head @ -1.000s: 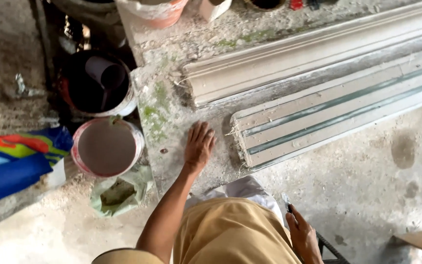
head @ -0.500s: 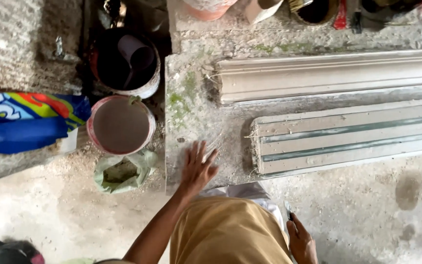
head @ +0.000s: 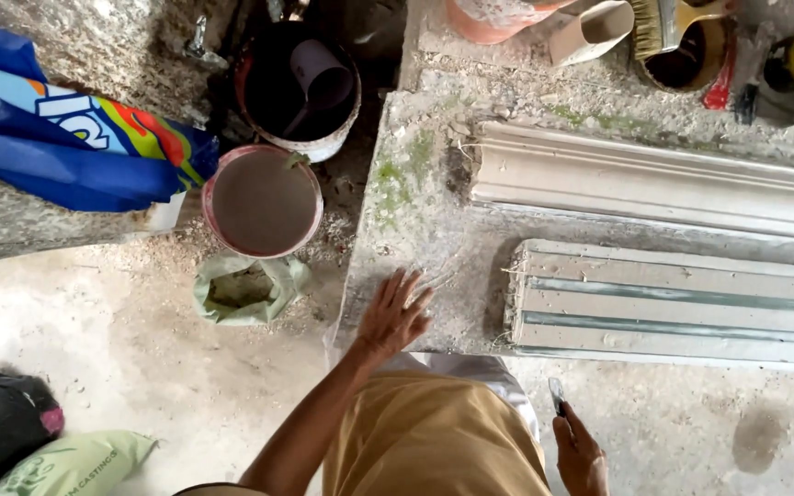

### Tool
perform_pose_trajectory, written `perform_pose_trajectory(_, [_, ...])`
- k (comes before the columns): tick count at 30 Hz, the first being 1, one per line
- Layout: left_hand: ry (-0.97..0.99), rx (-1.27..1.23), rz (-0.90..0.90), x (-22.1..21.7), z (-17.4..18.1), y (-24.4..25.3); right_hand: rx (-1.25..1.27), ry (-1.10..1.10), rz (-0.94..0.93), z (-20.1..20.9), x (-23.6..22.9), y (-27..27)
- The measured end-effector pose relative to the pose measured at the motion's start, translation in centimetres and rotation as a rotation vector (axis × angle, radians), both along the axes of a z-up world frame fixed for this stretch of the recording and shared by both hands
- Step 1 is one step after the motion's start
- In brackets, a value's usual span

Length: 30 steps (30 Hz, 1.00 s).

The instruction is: Trimming and cleaning excess plaster from decorative moldings using a scraper tool.

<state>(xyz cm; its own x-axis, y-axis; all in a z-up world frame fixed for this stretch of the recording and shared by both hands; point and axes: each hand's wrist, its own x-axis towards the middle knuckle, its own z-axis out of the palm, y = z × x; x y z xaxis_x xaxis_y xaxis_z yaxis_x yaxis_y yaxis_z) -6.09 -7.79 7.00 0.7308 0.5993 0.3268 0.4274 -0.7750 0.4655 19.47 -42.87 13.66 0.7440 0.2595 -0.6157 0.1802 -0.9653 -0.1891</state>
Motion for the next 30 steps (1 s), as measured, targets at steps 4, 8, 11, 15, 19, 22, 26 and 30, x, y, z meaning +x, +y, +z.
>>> perform_pose_trajectory(4, [0.030,0.055,0.051,2.1,-1.4,0.1,0.000,0.007,0.021,0.9,-0.5,1.7])
perform_pose_trajectory(8, [0.056,-0.032,0.017,-1.6,-6.7,-1.1,0.080,-0.026,0.137,-0.1,0.3,1.1])
perform_pose_trajectory(11, [0.075,-0.052,0.024,-7.4,-5.6,-0.6,0.112,-0.055,0.139,-0.3,0.4,1.6])
perform_pose_trajectory(15, [0.036,-0.357,0.340,-19.4,-7.2,0.1,0.076,-0.025,0.026,0.5,-0.3,2.1])
perform_pose_trajectory(19, [0.260,-0.554,0.778,-24.3,-0.8,2.3,0.177,-0.042,0.042,0.4,-0.9,2.4])
perform_pose_trajectory(22, [0.503,-0.040,0.632,-23.0,-3.2,2.3,0.185,-0.088,0.072,0.5,-1.7,2.1])
perform_pose_trajectory(26, [0.076,-0.194,0.394,-10.4,0.7,1.8,0.226,-0.079,0.055,1.7,-2.6,3.3])
perform_pose_trajectory(30, [0.077,-0.446,-0.124,-0.5,-3.4,-3.3,0.166,-0.001,-0.035,4.1,-4.0,4.6])
